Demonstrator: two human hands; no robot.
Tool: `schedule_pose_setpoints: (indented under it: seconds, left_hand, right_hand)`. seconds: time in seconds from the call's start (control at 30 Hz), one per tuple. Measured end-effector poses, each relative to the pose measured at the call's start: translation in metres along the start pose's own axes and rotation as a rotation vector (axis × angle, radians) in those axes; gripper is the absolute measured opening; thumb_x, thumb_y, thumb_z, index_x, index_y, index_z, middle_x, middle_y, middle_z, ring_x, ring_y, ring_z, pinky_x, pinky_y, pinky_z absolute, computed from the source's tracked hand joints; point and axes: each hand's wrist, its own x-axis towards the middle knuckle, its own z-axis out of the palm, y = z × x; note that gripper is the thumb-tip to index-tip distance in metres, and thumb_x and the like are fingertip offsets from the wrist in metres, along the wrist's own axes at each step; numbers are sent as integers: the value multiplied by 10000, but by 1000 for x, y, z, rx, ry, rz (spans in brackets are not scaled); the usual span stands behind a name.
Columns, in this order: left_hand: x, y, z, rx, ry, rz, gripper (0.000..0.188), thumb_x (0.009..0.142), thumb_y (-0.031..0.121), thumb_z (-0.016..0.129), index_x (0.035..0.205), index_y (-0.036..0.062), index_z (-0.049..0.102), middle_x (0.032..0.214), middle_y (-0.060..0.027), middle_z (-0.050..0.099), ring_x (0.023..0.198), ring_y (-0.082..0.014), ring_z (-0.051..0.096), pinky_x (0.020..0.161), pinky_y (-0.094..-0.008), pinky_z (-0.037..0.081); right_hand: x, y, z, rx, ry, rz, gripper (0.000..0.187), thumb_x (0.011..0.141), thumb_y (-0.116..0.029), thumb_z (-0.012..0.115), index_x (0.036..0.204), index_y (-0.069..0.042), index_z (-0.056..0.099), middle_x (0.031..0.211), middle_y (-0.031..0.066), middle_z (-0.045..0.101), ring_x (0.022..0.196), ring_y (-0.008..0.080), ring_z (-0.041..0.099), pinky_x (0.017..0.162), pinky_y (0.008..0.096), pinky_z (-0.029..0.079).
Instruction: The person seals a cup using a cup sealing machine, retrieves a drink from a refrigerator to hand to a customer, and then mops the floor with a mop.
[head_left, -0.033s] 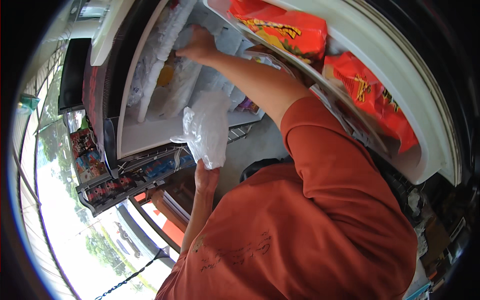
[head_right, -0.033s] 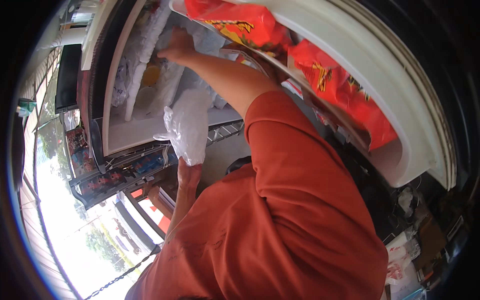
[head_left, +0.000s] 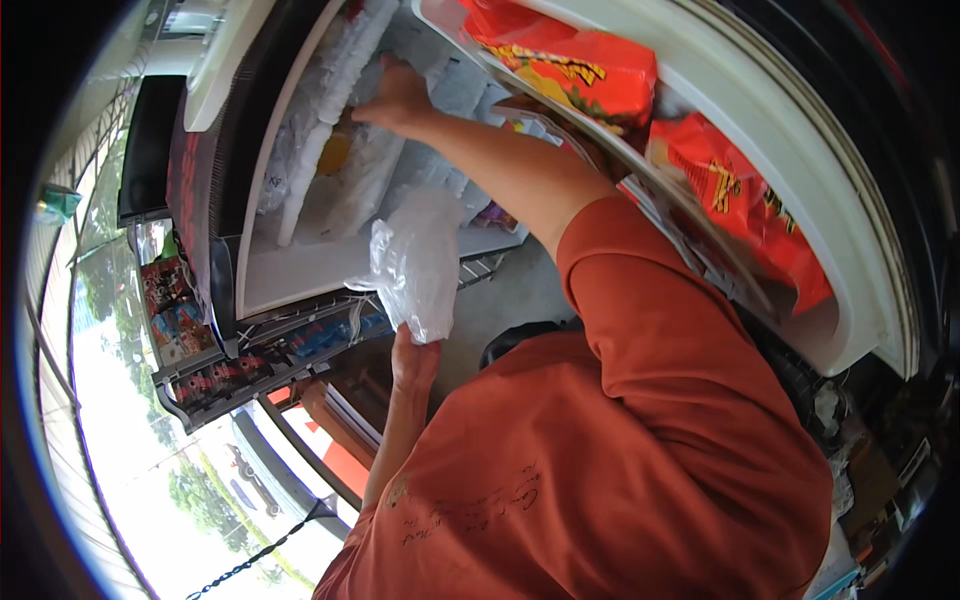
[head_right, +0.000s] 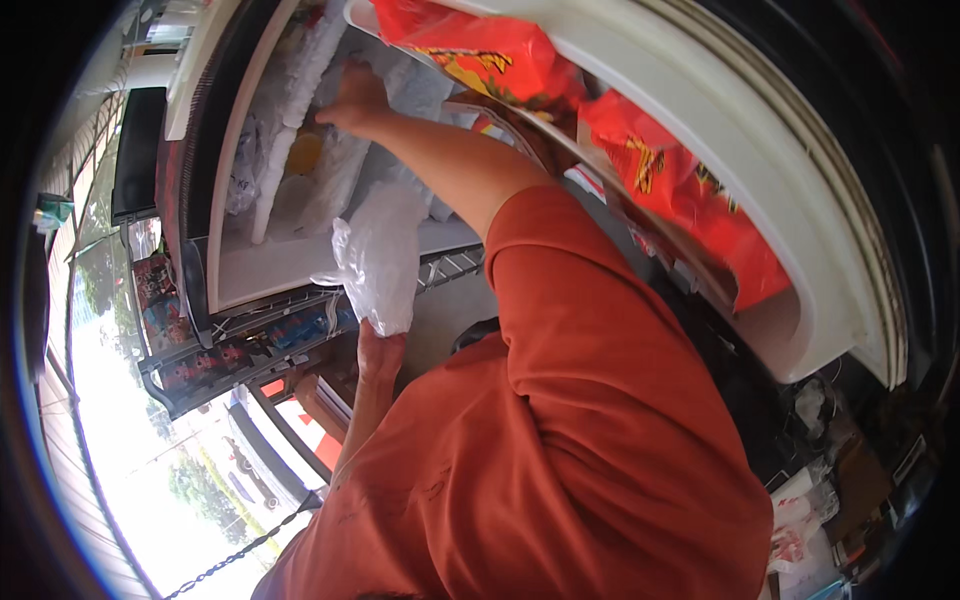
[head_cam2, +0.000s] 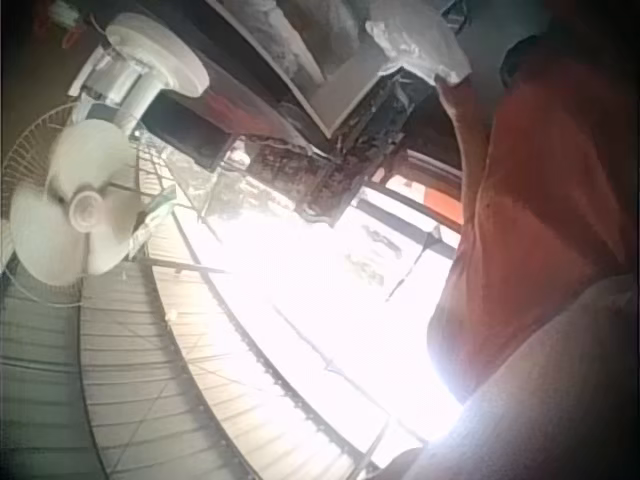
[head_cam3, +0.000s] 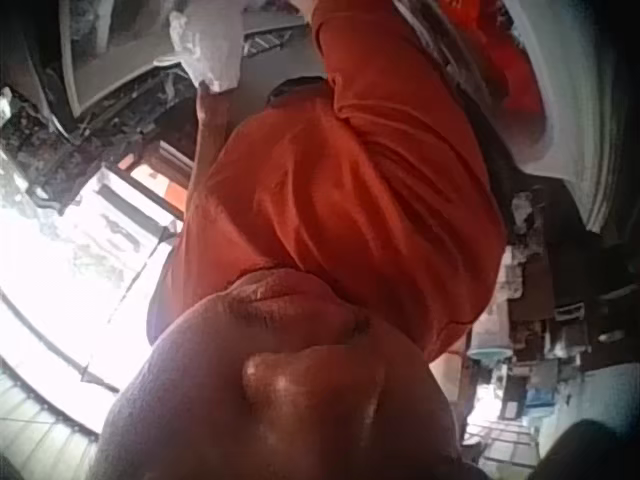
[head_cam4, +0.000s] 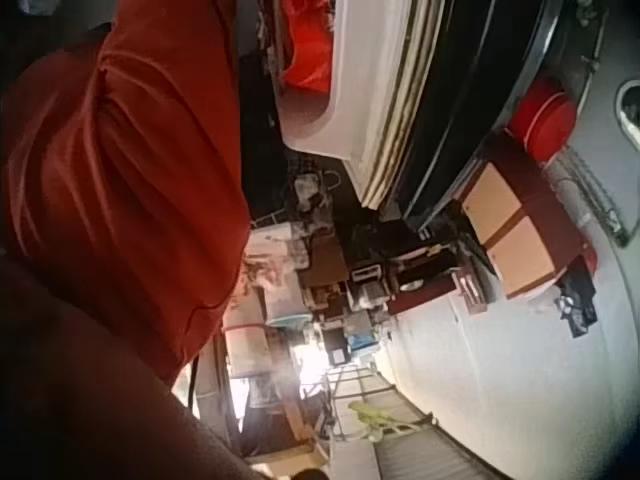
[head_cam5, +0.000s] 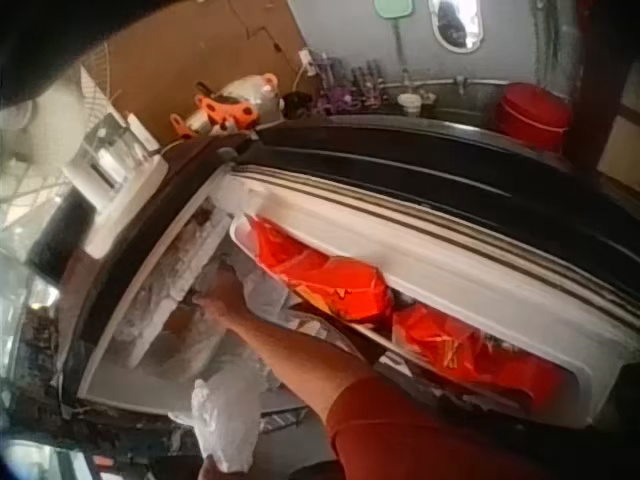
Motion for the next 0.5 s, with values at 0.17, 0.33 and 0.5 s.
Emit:
schedule_pose_setpoints:
  seconds: [0.17, 0.33, 0.5]
  left_hand:
    - [-9, -15, -36, -49, 109, 3, 617, 946, 252, 580, 1468, 65, 310, 1433, -122, 469, 1296, -288, 487, 1082, -447, 417]
    - [-6, -18, -38, -94, 205, -20, 650, 881, 235, 696, 1426, 77, 378, 1399, -106, 515, 1259, -290, 527, 1069, -453, 448]
    - [6, -21, -49, -110, 134, -11, 590, 934, 226, 600, 1444, 76, 343, 1415, -118, 491, 1270, -292, 517, 1072, -453, 444]
  right_hand:
    - [-12, -5, 52, 49, -110, -137, 895, 629, -242, 830, 1367, 24, 401, 1312, 279, 485, 1242, 433, 460, 1040, 453, 408]
    - [-16, 20, 67, 1, -146, -216, 829, 733, -145, 746, 1425, 4, 317, 1405, 284, 375, 1276, 438, 422, 1060, 451, 401]
    - [-24, 11, 38, -65, -214, -261, 786, 763, -105, 697, 1434, 8, 303, 1465, 284, 300, 1289, 443, 409, 1057, 446, 410]
